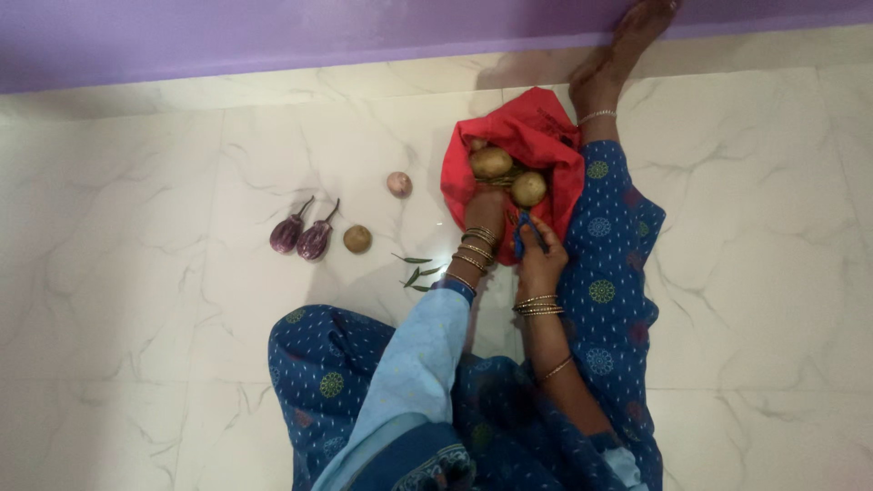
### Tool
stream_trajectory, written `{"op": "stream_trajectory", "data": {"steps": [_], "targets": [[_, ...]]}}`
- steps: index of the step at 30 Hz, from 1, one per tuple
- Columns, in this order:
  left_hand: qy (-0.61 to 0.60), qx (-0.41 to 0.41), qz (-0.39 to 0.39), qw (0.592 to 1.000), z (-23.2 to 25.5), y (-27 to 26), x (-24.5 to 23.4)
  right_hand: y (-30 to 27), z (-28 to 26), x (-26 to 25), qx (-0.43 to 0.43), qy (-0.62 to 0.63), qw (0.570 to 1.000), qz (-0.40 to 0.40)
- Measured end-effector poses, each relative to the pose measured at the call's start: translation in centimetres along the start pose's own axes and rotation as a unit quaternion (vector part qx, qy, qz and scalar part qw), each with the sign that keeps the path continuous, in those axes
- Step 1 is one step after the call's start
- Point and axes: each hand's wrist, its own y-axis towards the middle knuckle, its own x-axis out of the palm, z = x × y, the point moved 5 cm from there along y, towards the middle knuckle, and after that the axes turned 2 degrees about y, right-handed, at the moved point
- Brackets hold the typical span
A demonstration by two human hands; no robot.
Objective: The person sits on the floor and peels an onion, an eggplant, and a potato using a small knife. They then trim the stems off several green chilies. The peeled vegetables and trimmed chilies are placed on the floor next to a red cloth bag containing more produce.
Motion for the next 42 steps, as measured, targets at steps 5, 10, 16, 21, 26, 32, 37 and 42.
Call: {"op": "stream_trajectory", "data": {"steps": [5,10,16,21,26,32,37,42], "targets": [[-0.033,0.047,0.163,0.985,1.4,-1.4,-6.0,0.2,0.8,-0.5,-0.029,-0.008,1.000,-0.005],[-0.065,0.127,0.121,0.982,5.0,-0.2,-7.6,1.0,1.1,-0.9,-0.041,0.020,0.999,-0.012],[-0.046,0.106,0.073,0.991,5.2,3.2,-4.3,0.7,-0.8,-1.1,-0.027,0.033,0.999,0.003],[-0.010,0.007,0.074,0.997,-1.0,7.5,-3.9,-0.5,-1.8,-0.5,0.032,0.034,0.998,0.029],[0.020,0.012,0.037,0.999,-1.7,6.6,-3.1,-1.0,-2.3,0.2,0.010,0.071,0.997,0.011],[-0.003,0.015,0.089,0.996,-1.0,2.7,-4.9,-1.1,-2.3,-0.3,0.007,0.071,0.997,0.027],[-0.002,0.081,0.089,0.993,-0.4,-1.6,-5.6,-0.6,-2.7,-0.7,0.010,0.058,0.997,0.043],[0.102,0.092,0.089,0.986,0.6,-3.7,-2.5,-0.6,-2.2,-0.7,-0.030,0.040,0.999,0.013]]}}
